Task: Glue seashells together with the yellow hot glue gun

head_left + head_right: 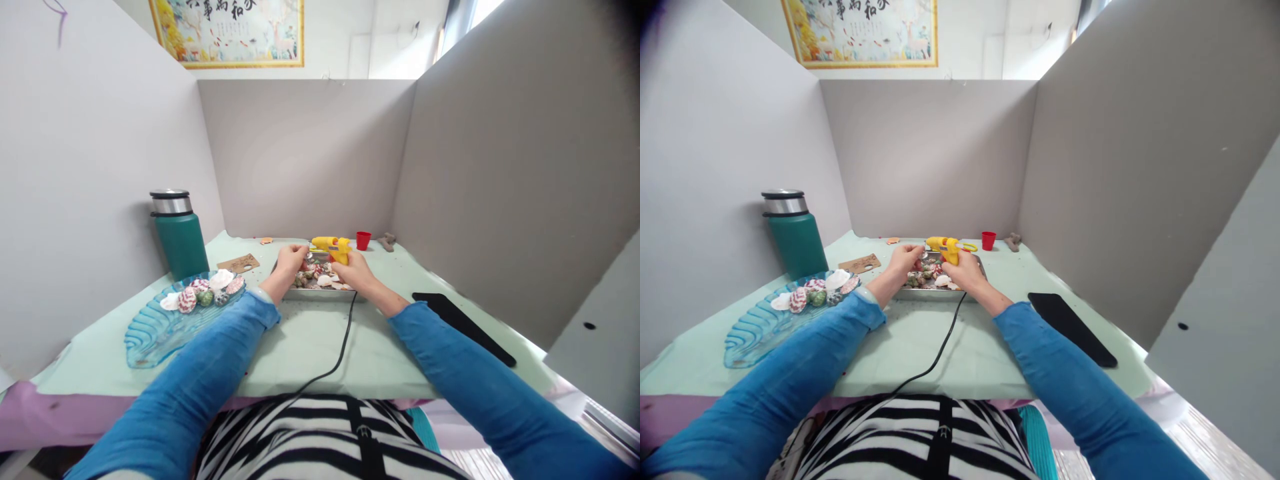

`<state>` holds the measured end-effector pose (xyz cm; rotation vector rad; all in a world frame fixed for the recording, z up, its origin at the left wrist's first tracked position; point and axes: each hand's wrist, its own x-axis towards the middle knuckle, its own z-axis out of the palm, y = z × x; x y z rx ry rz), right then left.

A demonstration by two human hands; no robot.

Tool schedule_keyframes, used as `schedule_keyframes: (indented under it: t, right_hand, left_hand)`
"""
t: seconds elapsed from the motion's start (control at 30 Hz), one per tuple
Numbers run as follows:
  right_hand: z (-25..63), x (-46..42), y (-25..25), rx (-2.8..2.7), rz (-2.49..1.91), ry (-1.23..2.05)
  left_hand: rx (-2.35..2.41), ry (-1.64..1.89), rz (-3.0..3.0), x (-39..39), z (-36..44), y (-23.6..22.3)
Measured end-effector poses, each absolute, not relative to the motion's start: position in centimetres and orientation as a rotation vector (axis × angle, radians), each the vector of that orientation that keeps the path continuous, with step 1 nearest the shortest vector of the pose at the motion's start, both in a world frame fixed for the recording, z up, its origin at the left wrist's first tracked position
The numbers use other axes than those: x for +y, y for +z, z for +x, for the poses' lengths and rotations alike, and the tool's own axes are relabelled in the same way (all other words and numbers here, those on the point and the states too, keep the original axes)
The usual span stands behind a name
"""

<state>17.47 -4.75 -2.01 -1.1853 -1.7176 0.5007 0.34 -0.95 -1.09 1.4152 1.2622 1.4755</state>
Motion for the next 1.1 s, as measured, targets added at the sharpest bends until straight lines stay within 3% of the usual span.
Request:
schedule_keyframes:
  t: [0.3, 0.7, 1.1]
  right_hand:
    - [17.0, -5.4, -1.6, -1.722, -1.173, 0.545]
    - [16.5, -5.8, -1.4, -1.786, -1.347, 0.270]
    - [16.8, -5.5, -1.4, -1.754, -1.288, 0.322]
  left_hand:
    - [1.436, 1.498, 1.560, -0.8, 0.3, -1.3]
    - [1.655, 1.501, 1.751, -1.6, 0.4, -0.8]
    - [1.646, 1.487, 1.768, -1.8, 0.3, -0.7]
